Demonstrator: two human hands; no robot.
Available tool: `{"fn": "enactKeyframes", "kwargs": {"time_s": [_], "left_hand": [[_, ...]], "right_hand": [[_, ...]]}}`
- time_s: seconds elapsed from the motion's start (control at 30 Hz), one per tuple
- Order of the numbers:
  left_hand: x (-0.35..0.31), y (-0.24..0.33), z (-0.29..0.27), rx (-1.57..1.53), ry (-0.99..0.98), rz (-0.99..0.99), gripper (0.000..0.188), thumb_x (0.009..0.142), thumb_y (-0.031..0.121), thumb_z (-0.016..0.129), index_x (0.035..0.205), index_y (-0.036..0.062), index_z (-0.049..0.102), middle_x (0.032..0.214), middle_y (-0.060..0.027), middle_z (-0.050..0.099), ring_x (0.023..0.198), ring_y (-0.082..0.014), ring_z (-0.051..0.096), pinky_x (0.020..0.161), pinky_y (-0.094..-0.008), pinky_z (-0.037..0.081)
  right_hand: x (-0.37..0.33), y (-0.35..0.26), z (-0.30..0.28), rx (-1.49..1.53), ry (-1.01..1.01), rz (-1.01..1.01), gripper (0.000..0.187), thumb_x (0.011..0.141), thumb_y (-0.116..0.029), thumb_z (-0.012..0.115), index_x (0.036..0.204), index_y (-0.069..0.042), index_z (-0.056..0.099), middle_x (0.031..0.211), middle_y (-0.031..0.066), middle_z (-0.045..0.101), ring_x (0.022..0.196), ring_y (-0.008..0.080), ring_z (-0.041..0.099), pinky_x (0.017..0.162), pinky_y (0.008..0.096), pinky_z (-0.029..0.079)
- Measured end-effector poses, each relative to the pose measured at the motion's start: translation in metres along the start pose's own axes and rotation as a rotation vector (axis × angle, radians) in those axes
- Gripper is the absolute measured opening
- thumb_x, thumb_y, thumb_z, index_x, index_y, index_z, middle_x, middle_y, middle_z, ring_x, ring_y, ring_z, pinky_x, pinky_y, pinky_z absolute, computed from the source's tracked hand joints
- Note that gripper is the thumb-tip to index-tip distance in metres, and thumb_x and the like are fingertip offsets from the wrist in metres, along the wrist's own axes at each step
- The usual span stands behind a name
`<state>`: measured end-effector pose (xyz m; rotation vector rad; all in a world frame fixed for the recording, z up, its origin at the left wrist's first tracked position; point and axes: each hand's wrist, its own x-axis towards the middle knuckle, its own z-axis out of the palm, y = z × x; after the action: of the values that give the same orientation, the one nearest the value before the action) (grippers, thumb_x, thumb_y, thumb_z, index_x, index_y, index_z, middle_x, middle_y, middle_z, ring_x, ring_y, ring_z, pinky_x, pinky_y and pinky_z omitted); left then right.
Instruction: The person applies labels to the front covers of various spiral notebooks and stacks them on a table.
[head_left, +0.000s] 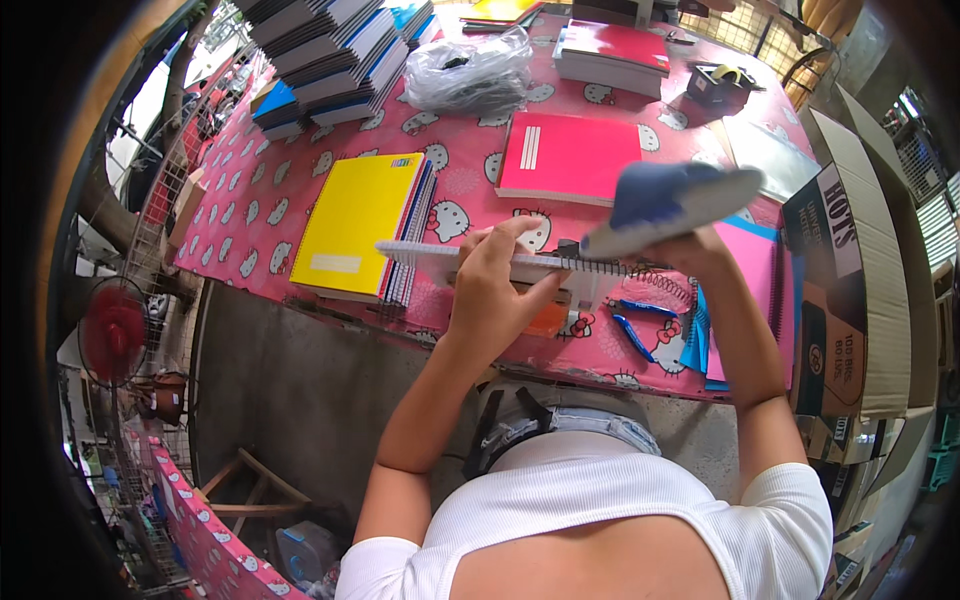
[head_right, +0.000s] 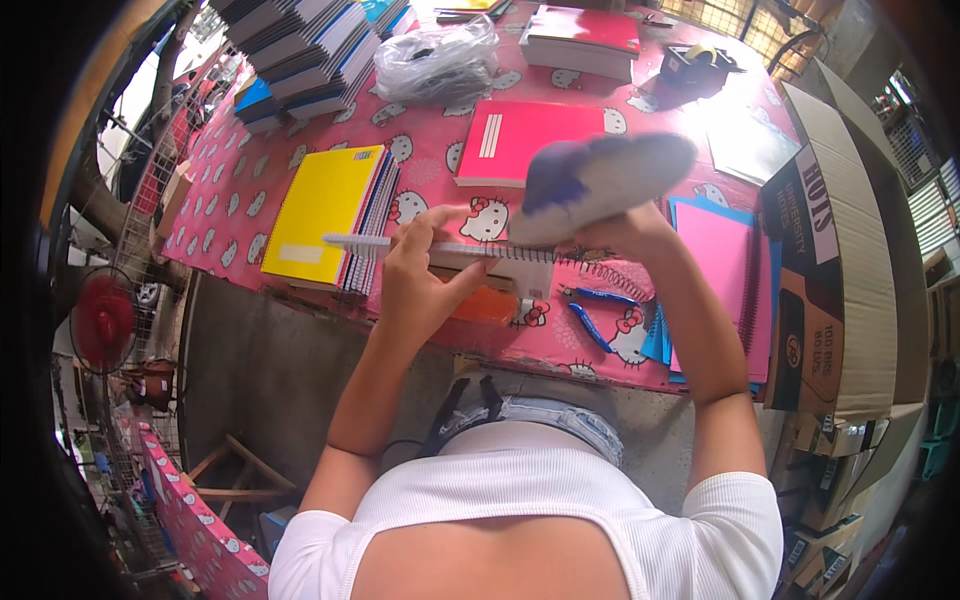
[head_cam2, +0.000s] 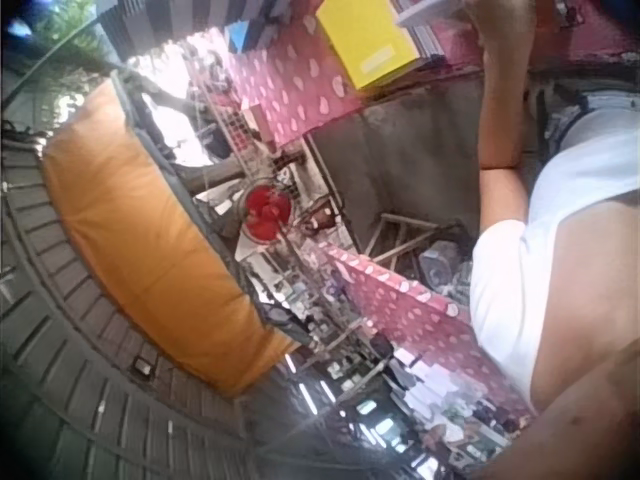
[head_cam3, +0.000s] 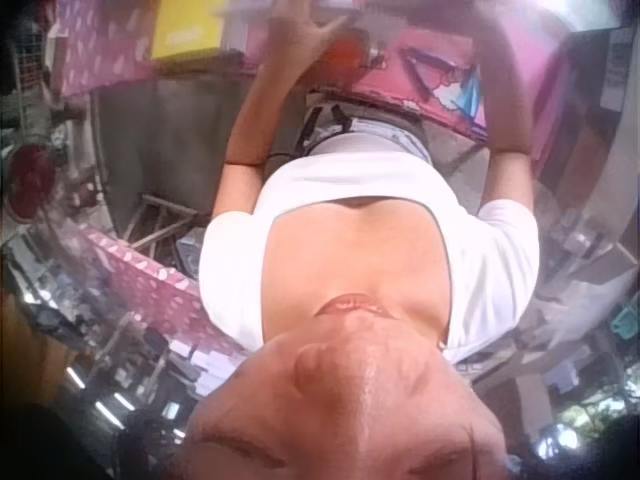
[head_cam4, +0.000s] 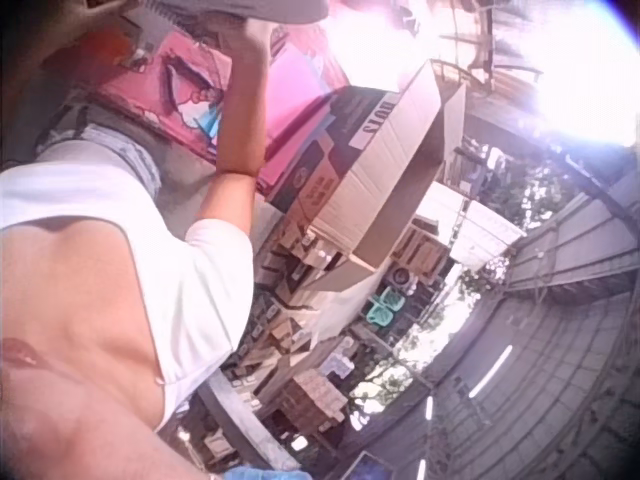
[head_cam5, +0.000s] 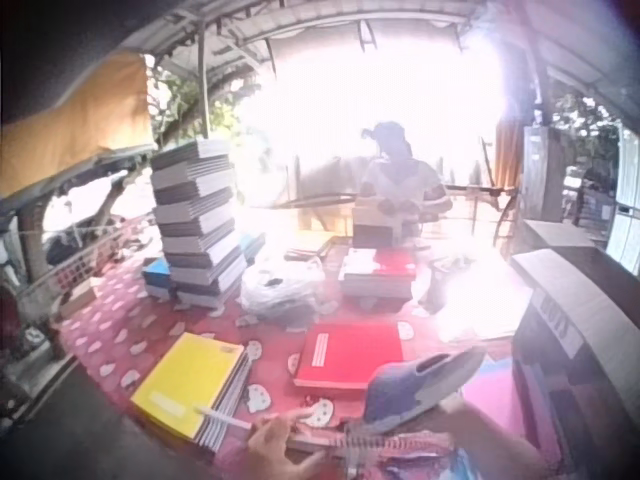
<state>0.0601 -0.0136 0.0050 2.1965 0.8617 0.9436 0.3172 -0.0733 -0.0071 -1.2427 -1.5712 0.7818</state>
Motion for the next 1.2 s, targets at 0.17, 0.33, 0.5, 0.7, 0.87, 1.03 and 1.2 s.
{"fn": "enactKeyframes", "kwargs": {"time_s": [0.17, 0.33, 0.5, 0.7, 0.87, 1.03, 1.2], "left_hand": [[0.004, -0.007, -0.024, 0.423, 0.083, 0.147, 0.039, 0.061, 0.032, 0.082, 0.092, 0.0151, 0.067, 0.128, -0.0048, 0.05, 0.12, -0.0277, 0.046, 0.104, -0.0662, 0.01], [0.008, -0.019, -0.043, 0.488, 0.127, 0.048, 0.031, 0.059, 0.035, 0.083, 0.078, 0.0158, 0.069, 0.125, -0.0022, 0.053, 0.127, -0.0289, 0.039, 0.102, -0.071, 0.008], [0.005, -0.042, -0.042, 0.162, 0.13, 0.044, 0.032, 0.057, 0.031, 0.084, 0.077, 0.0114, 0.069, 0.098, -0.0041, 0.064, 0.106, -0.0269, 0.052, 0.099, -0.06, 0.022], [0.004, -0.041, -0.05, 0.197, 0.108, 0.007, 0.033, 0.057, 0.029, 0.085, 0.077, 0.0093, 0.068, 0.085, -0.0044, 0.066, 0.093, -0.0236, 0.056, 0.086, -0.0391, 0.039], [0.006, -0.05, -0.055, 0.149, 0.18, 0.046, 0.036, 0.056, 0.031, 0.086, 0.078, 0.0086, 0.068, 0.093, -0.0082, 0.065, 0.096, -0.0251, 0.056, 0.085, -0.04, 0.041], [0.007, -0.053, -0.063, 0.258, 0.266, 0.047, 0.041, 0.054, 0.025, 0.088, 0.084, 0.0074, 0.069, 0.116, -0.0142, 0.055, 0.108, -0.0285, 0.053, 0.085, -0.0399, 0.047], [0.005, -0.069, -0.072, 0.149, 0.261, -0.015, 0.043, 0.057, 0.021, 0.088, 0.092, 0.0062, 0.068, 0.118, -0.0154, 0.052, 0.104, -0.0236, 0.056, 0.084, -0.0366, 0.049]], "right_hand": [[0.02, -0.01, 0.006, -0.02, 0.043, 0.148, 0.043, 0.059, -0.004, 0.075, 0.1, -0.002, 0.061, 0.089, 0.0036, 0.066, 0.08, 0.0139, 0.062, 0.07, 0.0304, 0.05], [0.027, -0.023, 0.027, -0.045, -0.181, 0.136, 0.052, 0.063, 0.001, 0.068, 0.114, 0.001, 0.059, 0.102, 0.011, 0.066, 0.089, 0.0172, 0.062, 0.078, 0.0277, 0.049], [0.041, -0.016, 0.04, -0.103, -0.156, 0.152, 0.053, 0.061, -0.006, 0.073, 0.112, 0.001, 0.06, 0.102, 0.0108, 0.066, 0.091, 0.0198, 0.064, 0.081, 0.0314, 0.05], [0.05, -0.022, 0.047, 0.094, -0.204, 0.06, 0.055, 0.055, -0.001, 0.074, 0.108, -0.002, 0.062, 0.1, 0.0074, 0.066, 0.091, 0.0182, 0.063, 0.085, 0.0309, 0.048], [0.058, -0.024, 0.061, 0.712, -0.058, 0.155, 0.053, 0.057, 0.003, 0.068, 0.109, 0.0, 0.061, 0.097, 0.0051, 0.067, 0.09, 0.0155, 0.062, 0.077, 0.029, 0.051], [0.083, 0.003, 0.063, -0.001, -0.154, 0.207, 0.059, 0.058, 0.004, 0.071, 0.115, -0.002, 0.059, 0.101, 0.0056, 0.065, 0.097, 0.016, 0.061, 0.083, 0.0322, 0.05], [0.088, 0.012, 0.075, 0.261, -0.243, 0.123, 0.058, 0.057, 0.004, 0.07, 0.114, -0.004, 0.06, 0.1, 0.0069, 0.066, 0.094, 0.0152, 0.062, 0.081, 0.0322, 0.051]]}}
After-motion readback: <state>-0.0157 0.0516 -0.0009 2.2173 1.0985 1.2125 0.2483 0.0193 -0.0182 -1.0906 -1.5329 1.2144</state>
